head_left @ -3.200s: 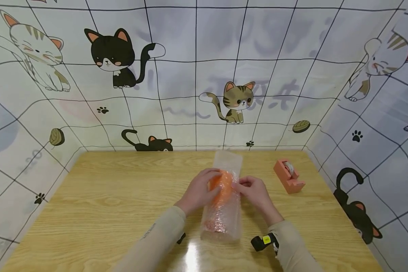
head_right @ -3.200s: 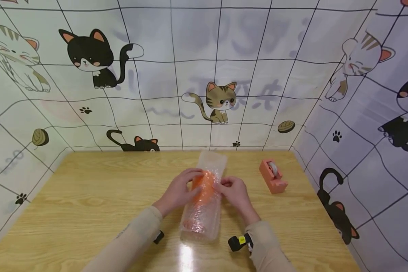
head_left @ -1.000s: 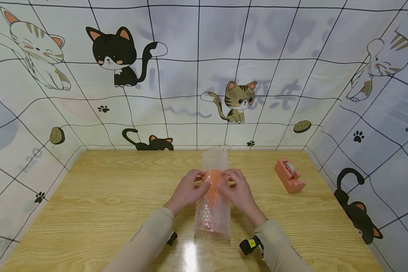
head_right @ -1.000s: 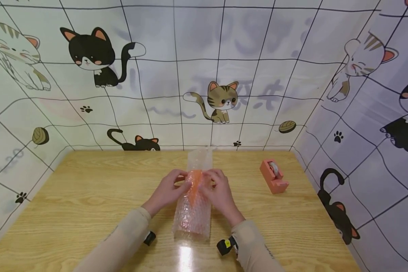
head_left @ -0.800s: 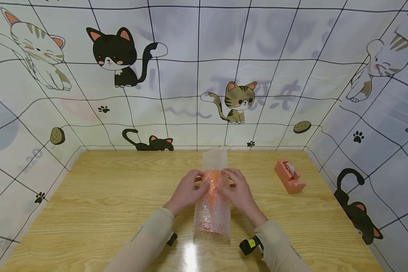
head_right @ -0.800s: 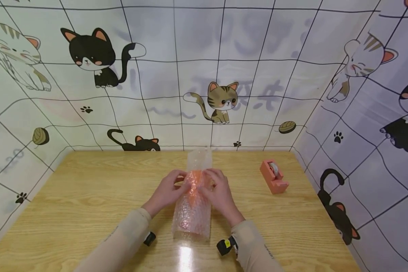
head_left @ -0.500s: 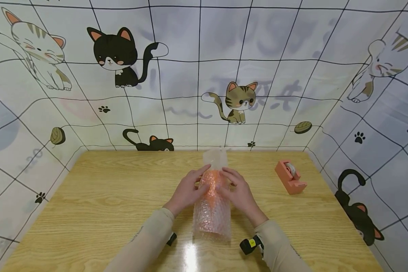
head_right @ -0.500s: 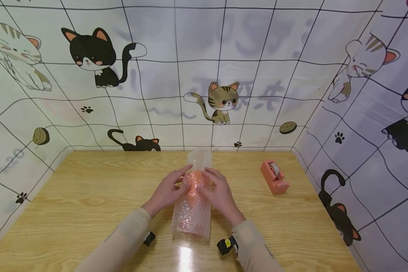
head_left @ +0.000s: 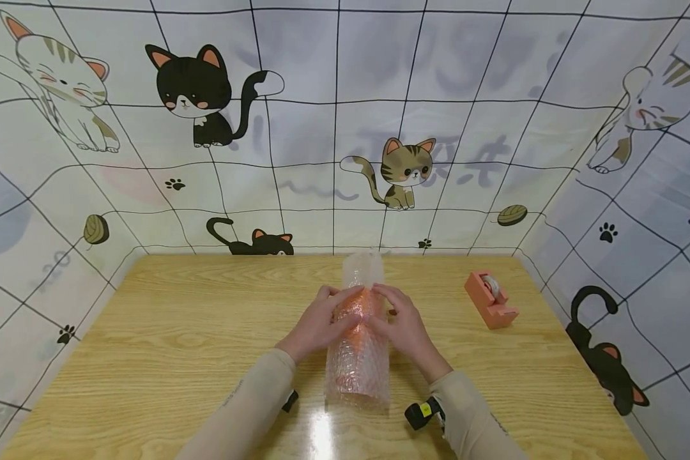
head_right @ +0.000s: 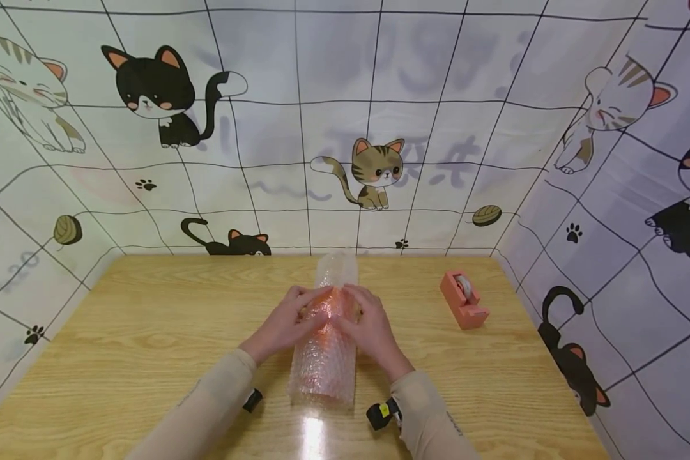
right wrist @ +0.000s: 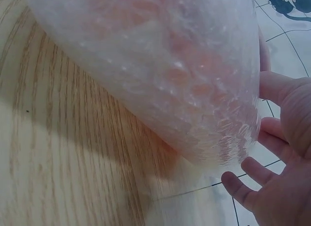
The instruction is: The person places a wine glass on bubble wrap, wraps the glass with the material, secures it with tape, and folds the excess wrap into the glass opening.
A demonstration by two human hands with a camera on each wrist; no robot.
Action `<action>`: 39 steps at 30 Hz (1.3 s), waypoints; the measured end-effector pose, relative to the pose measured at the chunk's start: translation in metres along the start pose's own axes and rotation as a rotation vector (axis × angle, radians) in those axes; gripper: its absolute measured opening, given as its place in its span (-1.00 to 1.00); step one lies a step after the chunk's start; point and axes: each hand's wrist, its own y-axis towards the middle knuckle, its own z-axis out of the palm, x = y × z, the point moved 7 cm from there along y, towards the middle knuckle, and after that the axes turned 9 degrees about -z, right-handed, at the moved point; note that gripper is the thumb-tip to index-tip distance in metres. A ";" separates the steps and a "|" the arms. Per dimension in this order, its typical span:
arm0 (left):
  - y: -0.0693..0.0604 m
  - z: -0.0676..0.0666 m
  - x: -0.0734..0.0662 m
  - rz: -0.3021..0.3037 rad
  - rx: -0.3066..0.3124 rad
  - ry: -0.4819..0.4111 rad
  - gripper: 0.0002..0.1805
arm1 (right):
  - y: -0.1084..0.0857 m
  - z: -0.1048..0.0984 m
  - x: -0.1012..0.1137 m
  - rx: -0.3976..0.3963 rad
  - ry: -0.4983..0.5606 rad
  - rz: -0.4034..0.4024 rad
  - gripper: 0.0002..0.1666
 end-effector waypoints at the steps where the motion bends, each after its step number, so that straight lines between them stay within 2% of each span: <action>1: 0.000 0.000 0.000 0.004 0.014 0.004 -0.35 | 0.000 0.000 0.000 0.002 0.002 0.003 -0.28; 5: 0.002 0.001 0.000 0.021 0.058 0.023 -0.29 | 0.001 0.000 -0.002 0.007 0.021 0.015 -0.28; 13: 0.004 0.001 0.001 0.028 0.093 0.048 -0.22 | 0.001 0.001 -0.005 0.016 0.047 0.055 -0.27; 22: 0.010 0.002 0.005 0.053 0.093 0.104 -0.25 | 0.000 0.002 -0.005 0.036 0.081 0.044 -0.26; 31: 0.010 0.001 0.007 0.040 0.094 0.090 -0.25 | -0.002 -0.002 -0.006 0.046 0.146 -0.023 -0.37; 39: 0.007 0.001 0.009 0.005 0.105 0.037 -0.26 | -0.004 -0.015 -0.014 0.006 0.095 -0.009 -0.54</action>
